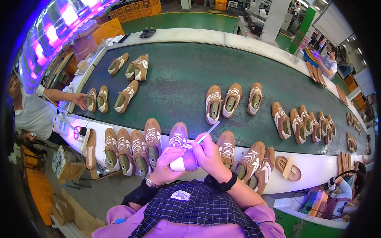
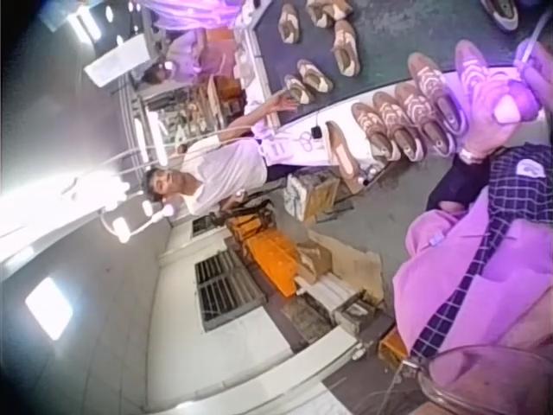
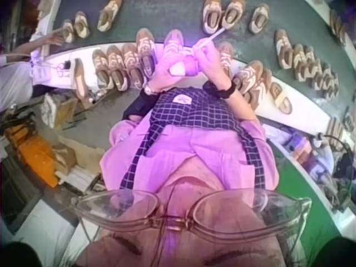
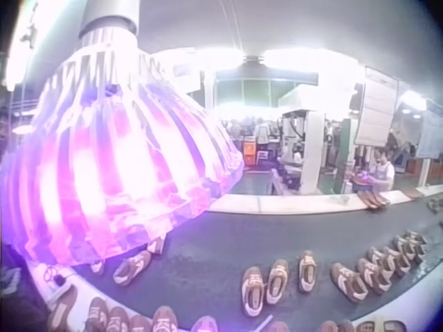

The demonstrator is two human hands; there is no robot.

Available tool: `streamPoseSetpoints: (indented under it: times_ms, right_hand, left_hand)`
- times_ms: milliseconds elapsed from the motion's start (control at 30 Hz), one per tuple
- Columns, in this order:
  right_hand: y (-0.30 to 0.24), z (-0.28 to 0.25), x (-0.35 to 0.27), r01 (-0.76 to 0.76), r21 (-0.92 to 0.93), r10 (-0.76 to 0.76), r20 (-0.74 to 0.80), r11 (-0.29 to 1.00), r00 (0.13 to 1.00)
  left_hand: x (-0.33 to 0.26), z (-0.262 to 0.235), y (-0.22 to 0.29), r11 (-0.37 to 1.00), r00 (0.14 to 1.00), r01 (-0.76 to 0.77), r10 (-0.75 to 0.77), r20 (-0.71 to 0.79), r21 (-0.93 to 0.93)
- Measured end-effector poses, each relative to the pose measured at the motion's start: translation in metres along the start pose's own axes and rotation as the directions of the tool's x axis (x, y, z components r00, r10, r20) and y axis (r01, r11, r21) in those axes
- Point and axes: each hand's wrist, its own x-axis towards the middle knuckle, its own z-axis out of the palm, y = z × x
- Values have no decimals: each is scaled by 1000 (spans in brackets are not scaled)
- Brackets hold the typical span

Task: Inspecting and sorting finished shoes on a conveyor belt in a factory.

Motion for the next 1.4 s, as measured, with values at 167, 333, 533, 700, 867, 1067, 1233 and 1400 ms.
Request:
streamPoseSetpoints:
  times_ms: [167,333,533,700,867,1067,1233,1400]
  right_hand:
    - [-4,3,1,-89,60,86,54,994,995]
    - [2,5,4,-67,86,65,28,994,997]
    - [5,10,6,26,-50,-27,-16,998,1000]
    - [7,10,5,69,-80,-70,1,994,998]
    - [7,10,4,56,-117,-56,3,992,998]
    - [5,9,4,66,-150,-64,15,986,998]
    - [6,9,3,66,-108,-65,9,992,998]
    - [7,8,2,99,-130,-102,-17,987,995]
  left_hand:
    - [2,-3,-3,1000,1000,-2,2,2,-20]
    - [7,-5,-4,998,1000,-26,25,-15,-56]
    - [8,-8,-5,996,1000,-5,5,0,-89]
    - [7,-9,-6,997,1000,3,-2,14,-81]
    - [8,-10,-6,997,1000,-13,15,23,-73]
    - [8,-10,-5,997,999,-9,12,35,-71]
    - [9,-10,-6,997,999,0,3,45,-75]
    - [10,-11,-5,998,999,2,1,42,-71]
